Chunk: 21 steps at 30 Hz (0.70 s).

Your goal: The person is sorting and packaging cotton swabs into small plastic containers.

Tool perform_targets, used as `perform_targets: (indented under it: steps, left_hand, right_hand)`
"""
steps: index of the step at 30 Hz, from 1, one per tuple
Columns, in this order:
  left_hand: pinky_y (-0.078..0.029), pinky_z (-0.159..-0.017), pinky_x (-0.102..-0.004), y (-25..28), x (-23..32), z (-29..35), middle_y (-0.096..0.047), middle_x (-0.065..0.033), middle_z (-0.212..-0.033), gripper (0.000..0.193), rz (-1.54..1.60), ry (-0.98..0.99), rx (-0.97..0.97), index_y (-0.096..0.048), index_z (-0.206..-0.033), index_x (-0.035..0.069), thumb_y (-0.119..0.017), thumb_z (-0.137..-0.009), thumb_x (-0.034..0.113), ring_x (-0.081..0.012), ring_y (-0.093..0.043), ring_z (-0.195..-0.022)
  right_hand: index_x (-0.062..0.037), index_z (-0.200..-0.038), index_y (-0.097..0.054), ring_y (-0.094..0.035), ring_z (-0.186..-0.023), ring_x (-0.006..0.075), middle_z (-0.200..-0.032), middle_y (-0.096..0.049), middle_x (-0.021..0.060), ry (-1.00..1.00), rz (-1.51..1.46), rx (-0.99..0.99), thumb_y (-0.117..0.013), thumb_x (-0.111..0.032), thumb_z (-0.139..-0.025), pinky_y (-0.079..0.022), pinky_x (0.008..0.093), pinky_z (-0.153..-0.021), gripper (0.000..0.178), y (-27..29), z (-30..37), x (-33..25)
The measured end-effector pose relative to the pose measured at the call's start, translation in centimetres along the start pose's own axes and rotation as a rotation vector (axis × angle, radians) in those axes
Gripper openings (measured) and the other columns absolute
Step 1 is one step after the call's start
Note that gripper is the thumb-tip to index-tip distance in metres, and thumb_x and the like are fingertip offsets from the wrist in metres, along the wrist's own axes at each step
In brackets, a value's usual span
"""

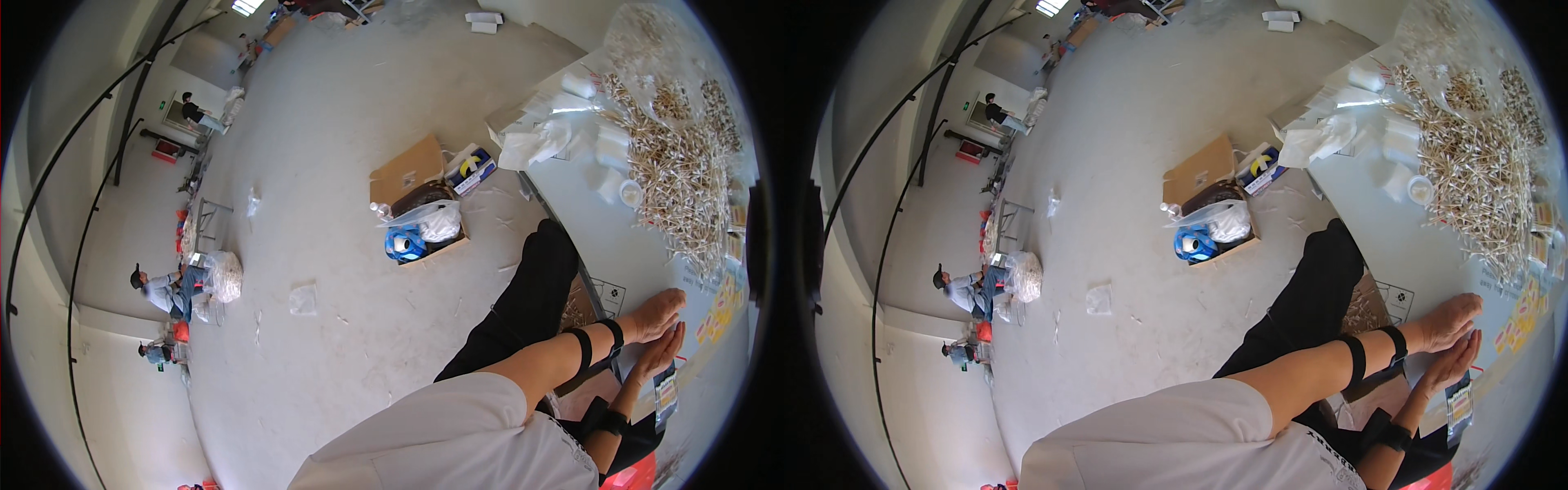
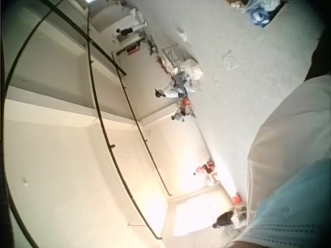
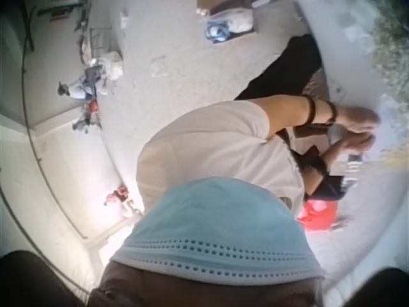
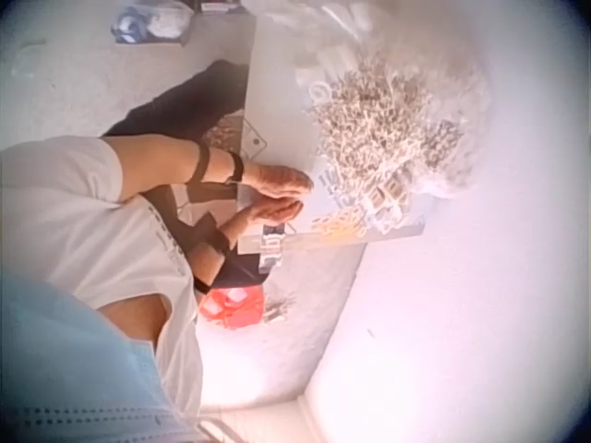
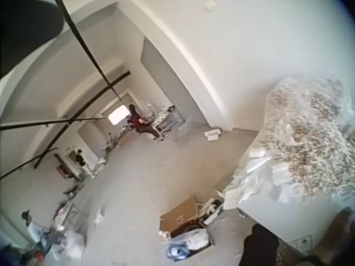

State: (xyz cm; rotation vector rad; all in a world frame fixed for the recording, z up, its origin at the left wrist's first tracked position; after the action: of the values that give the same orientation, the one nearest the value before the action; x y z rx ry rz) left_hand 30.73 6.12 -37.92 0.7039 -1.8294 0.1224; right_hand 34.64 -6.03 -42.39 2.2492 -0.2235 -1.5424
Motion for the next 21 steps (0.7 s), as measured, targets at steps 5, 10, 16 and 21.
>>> perform_targets:
  steps: [5, 10, 16, 21]
  left_hand:
    - [-0.015, -0.113, -0.0473, 0.8, 0.3, 3.5, -0.038, -0.0151, -0.141, 0.067, -0.549, -0.209, -0.263, -0.044, -0.132, 0.002, -0.064, -0.078, 0.036, -0.0261, -0.028, -0.136]
    - [-0.006, -0.114, -0.0471, 1.1, 0.3, 5.3, -0.033, -0.0134, -0.146, 0.075, -0.73, -0.291, -0.232, -0.041, -0.135, 0.002, -0.058, -0.079, 0.049, -0.0233, -0.02, -0.14]
    - [-0.001, -0.114, -0.0495, 1.2, 0.3, 5.5, -0.032, -0.0119, -0.147, 0.081, -0.807, -0.301, -0.262, -0.039, -0.136, 0.002, -0.054, -0.078, 0.056, -0.023, -0.016, -0.141]
    - [0.001, -0.114, -0.0504, 1.1, 0.1, 5.6, -0.029, -0.0125, -0.148, 0.081, -0.776, -0.252, -0.309, -0.037, -0.138, 0.001, -0.05, -0.078, 0.055, -0.024, -0.014, -0.142]
  right_hand:
    - [-0.0002, -0.131, -0.046, -0.044, -0.125, 0.031, -0.137, -0.044, 0.0151, 0.278, 0.149, -0.232, -0.043, -0.011, -0.096, -0.035, 0.0376, -0.103, 0.036, 2.3, 0.3, -0.4]
    - [-0.0004, -0.134, -0.043, -0.038, -0.13, 0.0324, -0.14, -0.04, 0.0161, 0.244, 0.163, -0.336, -0.039, -0.011, -0.096, -0.03, 0.0396, -0.107, 0.039, 2.3, 1.6, -1.2]
    - [-0.002, -0.134, -0.043, -0.037, -0.13, 0.0322, -0.141, -0.039, 0.0154, 0.381, 0.309, -0.403, -0.039, -0.01, -0.096, -0.03, 0.0397, -0.107, 0.04, 2.6, 1.7, -1.7]
    - [-0.0016, -0.133, -0.045, -0.038, -0.129, 0.032, -0.14, -0.04, 0.0153, 0.424, 0.313, -0.408, -0.043, -0.006, -0.093, -0.031, 0.0399, -0.107, 0.04, 2.9, 1.9, -1.9]
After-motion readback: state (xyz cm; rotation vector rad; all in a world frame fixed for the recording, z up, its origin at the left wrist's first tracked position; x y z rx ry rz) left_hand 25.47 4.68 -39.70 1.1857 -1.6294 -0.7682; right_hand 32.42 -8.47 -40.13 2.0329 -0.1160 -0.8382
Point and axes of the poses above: each hand's wrist, its own z-axis away from the middle knuckle, its own y-axis out of the back of the hand, x = y × z, the point moved 3 cm from there along -z, towards the middle knuckle
